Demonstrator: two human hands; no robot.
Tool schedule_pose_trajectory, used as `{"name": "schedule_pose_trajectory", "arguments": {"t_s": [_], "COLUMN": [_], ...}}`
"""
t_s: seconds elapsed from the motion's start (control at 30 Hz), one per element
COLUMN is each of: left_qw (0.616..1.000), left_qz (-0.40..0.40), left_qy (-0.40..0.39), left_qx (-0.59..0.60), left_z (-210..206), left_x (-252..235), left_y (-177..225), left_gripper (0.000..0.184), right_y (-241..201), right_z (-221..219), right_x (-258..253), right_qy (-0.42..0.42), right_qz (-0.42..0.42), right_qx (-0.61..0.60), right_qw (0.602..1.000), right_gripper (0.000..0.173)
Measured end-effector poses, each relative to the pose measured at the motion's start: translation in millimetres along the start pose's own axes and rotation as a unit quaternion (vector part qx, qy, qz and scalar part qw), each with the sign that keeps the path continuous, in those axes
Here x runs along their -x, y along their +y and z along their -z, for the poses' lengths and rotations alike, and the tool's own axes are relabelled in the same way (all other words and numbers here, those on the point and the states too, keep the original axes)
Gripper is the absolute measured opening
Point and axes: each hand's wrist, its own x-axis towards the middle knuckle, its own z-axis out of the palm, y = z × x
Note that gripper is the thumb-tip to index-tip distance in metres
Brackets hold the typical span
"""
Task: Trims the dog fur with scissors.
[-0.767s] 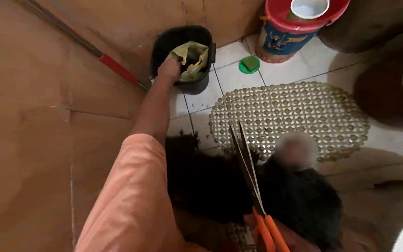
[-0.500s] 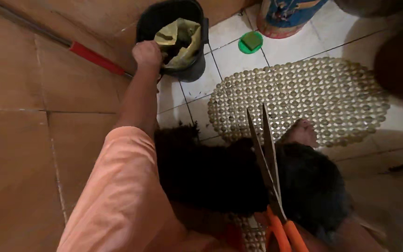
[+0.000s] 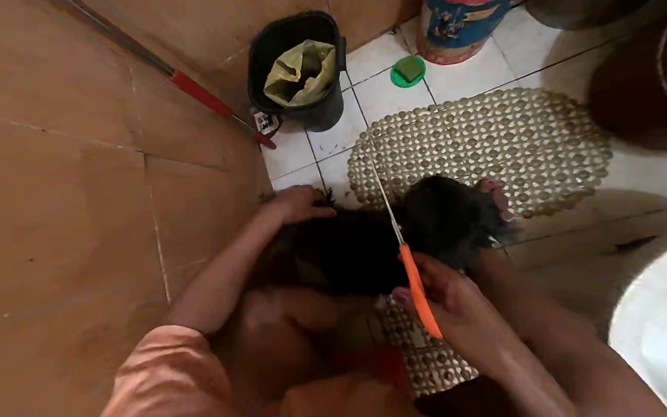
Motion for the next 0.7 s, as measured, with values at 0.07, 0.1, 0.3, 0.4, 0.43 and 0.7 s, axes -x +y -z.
{"name": "schedule_pose_trajectory", "arguments": {"t_s": [0.07,0.1,0.3,0.4,0.43,0.7], "left_qw": [0.999,0.998,0.991,0.980,0.983,0.984], "left_qz": [0.019,0.009,-0.049,-0.004,0.007,0.020], "left_qy": [-0.040,-0.050,-0.026,0.022,0.021,-0.171], "left_qx": [-0.025,-0.030,0.121,0.198,0.184,-0.042], "left_z": [-15.1,-17.6,1.6,5.7,4.9,-13.4], "left_x": [-9.5,-13.4,-22.7,-24.4,-28.4,-52.5], "left_y": [10.8,14.6,8.8,-0.1,-2.3,31.3], "left_gripper": [0.057,0.052,0.019,0.020,0.027,0.048], "right_y": [2.3,3.4,3.5,1.7,2.8,8.4], "right_z": [-0.3,-0.7,-1.3,-0.4,0.1,-1.8], "right_x": [-6.7,-9.1,-17.7,-20.7,-22.0,-29.7], "right_qy": [-0.003,-0.002,-0.030,-0.034,-0.032,-0.047], "right_qz": [-0.016,-0.020,-0.068,-0.086,-0.083,-0.088], "right_qx": [0.021,0.035,0.118,0.121,0.119,0.137], "right_qw": [1.000,0.999,0.990,0.988,0.989,0.986], "right_gripper": [0.068,0.067,0.058,0.054,0.053,0.058]}}
